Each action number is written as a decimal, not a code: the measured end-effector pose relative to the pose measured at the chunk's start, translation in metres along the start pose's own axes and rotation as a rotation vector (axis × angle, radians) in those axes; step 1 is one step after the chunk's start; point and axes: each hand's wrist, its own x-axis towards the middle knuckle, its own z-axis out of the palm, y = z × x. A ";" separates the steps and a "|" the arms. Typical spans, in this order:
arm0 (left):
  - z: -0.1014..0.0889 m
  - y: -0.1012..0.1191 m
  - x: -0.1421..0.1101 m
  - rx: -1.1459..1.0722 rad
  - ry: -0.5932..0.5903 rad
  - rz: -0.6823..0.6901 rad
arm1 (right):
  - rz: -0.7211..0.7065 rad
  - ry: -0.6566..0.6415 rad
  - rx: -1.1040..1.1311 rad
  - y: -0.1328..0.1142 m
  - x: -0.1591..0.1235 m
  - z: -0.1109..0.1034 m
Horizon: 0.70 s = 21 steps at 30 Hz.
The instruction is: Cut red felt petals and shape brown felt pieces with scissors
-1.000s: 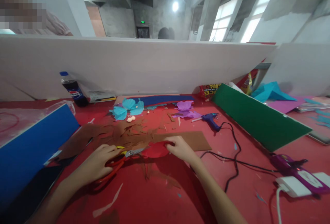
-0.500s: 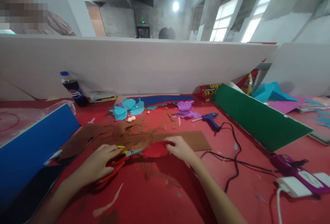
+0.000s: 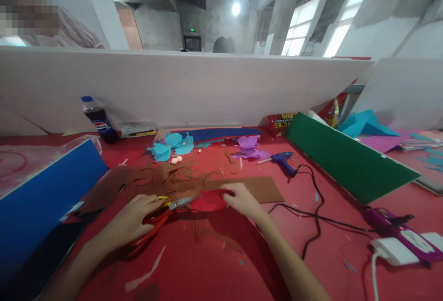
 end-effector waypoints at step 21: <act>0.004 0.002 0.001 -0.018 0.031 0.017 | 0.036 -0.003 0.067 0.002 -0.001 0.001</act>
